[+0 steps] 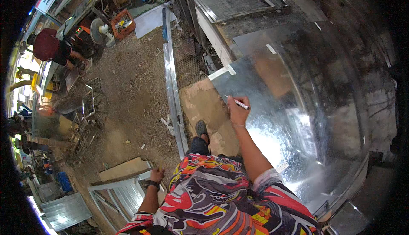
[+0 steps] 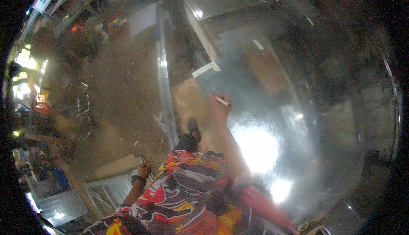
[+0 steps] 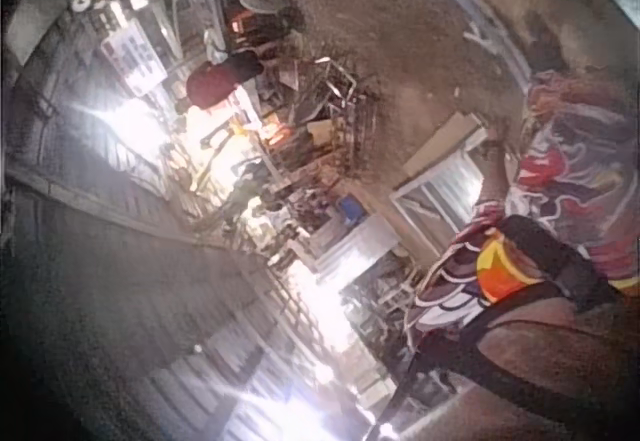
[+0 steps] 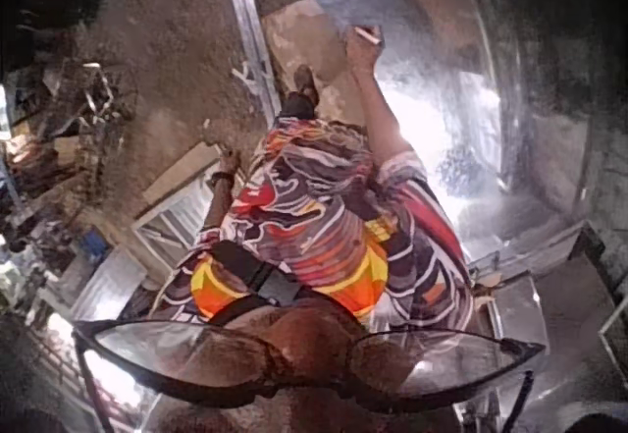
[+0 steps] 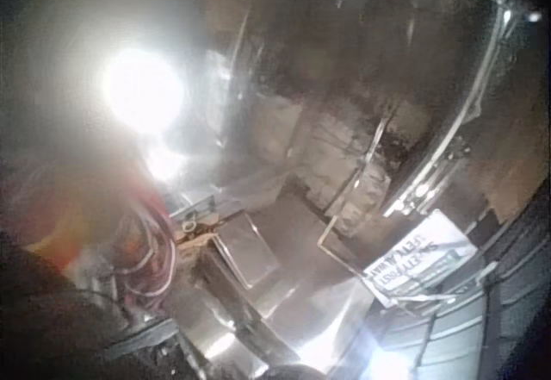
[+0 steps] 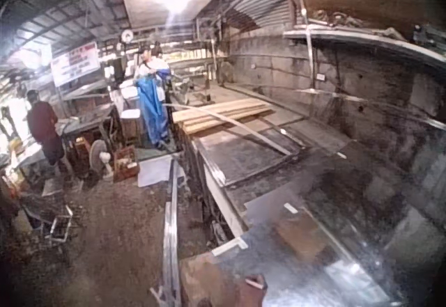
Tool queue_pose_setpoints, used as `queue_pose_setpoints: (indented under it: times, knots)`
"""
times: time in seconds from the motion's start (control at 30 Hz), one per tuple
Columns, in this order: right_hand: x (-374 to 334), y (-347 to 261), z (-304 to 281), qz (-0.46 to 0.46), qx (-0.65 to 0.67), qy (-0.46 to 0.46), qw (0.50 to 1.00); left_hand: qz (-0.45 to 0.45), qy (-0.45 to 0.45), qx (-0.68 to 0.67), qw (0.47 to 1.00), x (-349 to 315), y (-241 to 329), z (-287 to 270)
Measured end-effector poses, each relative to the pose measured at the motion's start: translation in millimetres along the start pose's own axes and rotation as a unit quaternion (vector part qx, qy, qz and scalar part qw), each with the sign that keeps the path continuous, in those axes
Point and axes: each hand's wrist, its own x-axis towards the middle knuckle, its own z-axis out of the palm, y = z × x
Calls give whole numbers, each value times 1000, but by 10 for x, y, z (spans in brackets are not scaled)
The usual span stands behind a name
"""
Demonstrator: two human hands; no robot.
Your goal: The person measures a large metal sheet using a tape measure and square, then marks lines with a pencil and a marker. The person handles the metal sheet and tools on a workbench in a workshop.
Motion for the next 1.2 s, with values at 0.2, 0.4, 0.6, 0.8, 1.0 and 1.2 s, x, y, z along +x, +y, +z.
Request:
queue_pose_setpoints:
  times: [0.2, 0.4, 0.6, 0.8, 1.0, 1.2]
  knots:
    - [549, 463, 770, -58, -43, 20, 997, -74, 18, -107, 991, 257, 87, -1025]
    - [543, 334, 1007, -42, -51, 49, 997, -28, 9, -3, 1000, 213, 772, -1420]
    - [403, 123, 1111, -79, -159, 66, 982, -30, -63, -59, 996, 540, 1082, -1455]
    - [476, 758, 982, -98, -55, 62, 992, -11, -93, -5, 996, 1210, 1638, -1774]
    - [513, 105, 1269, 156, -6, 5, 988, 21, -163, 58, 985, 1586, 2200, -1165]
    - [606, 220, 1220, 108, 64, -7, 992, 149, -246, 190, 939, 2022, 3494, -580]
